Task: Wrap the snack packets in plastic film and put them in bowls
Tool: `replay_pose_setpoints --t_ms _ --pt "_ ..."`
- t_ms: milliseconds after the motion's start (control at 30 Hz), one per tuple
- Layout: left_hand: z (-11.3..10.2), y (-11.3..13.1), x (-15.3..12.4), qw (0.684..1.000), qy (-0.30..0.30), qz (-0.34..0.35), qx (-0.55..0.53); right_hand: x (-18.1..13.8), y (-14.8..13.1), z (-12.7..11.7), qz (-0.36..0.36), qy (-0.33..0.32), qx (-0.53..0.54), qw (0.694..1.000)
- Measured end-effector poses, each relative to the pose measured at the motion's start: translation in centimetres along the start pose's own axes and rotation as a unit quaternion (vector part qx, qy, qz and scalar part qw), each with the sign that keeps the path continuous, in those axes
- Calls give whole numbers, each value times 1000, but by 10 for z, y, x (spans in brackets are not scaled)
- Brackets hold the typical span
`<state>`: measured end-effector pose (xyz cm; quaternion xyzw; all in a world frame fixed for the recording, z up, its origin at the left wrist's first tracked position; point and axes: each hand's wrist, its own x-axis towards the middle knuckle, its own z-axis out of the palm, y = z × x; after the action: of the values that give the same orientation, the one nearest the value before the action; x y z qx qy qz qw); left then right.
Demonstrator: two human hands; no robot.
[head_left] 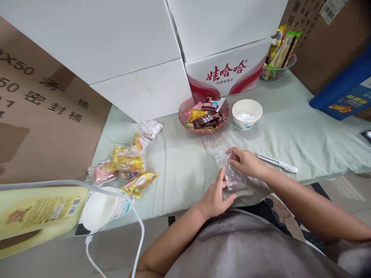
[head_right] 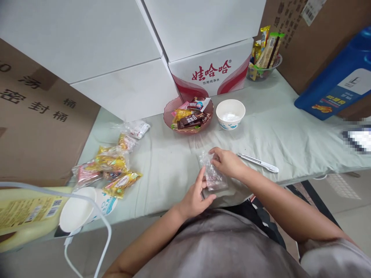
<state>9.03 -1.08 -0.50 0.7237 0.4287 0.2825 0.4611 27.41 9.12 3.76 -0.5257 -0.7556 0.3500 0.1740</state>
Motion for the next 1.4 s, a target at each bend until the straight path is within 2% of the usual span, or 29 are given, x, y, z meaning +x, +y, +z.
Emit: replay_pose_setpoints --t_ms 133,233,367,467,533,633,700,767,833,900,967,1067,1133,1200,1300,1333,1400 --pt "-1 1 2 997 8 35 64 13 -4 11 17 -17 -77 997" --pt "-1 0 4 987 7 87 132 12 -2 19 12 25 -151 988" --pt "3 -1 5 980 11 121 156 11 8 26 -89 94 -219 967" --pt "5 4 2 971 21 147 189 12 17 28 -140 104 -217 960" --pt "1 11 0 965 68 133 215 12 22 28 -150 104 -211 960" --pt "-15 23 3 946 184 99 247 12 24 29 -155 104 -207 960" --pt "-29 26 11 934 217 113 261 11 24 30 -158 105 -205 960" --pt "-41 22 24 934 180 152 270 10 23 31 -158 109 -206 959" --pt "-48 12 38 936 106 179 283 10 23 32 -160 112 -209 958" --pt "-50 -1 48 936 62 177 299 12 25 31 -161 114 -215 956" --pt "-48 -11 53 937 64 163 302 13 27 27 -149 135 -226 953" --pt "-45 -18 52 938 85 163 293 9 29 16 -104 218 -232 942" --pt "-45 -18 50 938 88 167 290 -1 26 9 -119 253 -207 937" --pt "-45 -17 49 940 86 163 287 -17 21 7 -200 216 -172 940" --pt "-46 -16 50 944 89 151 278 -45 16 16 -317 83 -152 932" --pt "-46 -16 50 945 90 149 277 -53 16 21 -328 55 -153 931" --pt "-46 -17 50 944 86 151 280 -66 18 32 -316 38 -157 935"
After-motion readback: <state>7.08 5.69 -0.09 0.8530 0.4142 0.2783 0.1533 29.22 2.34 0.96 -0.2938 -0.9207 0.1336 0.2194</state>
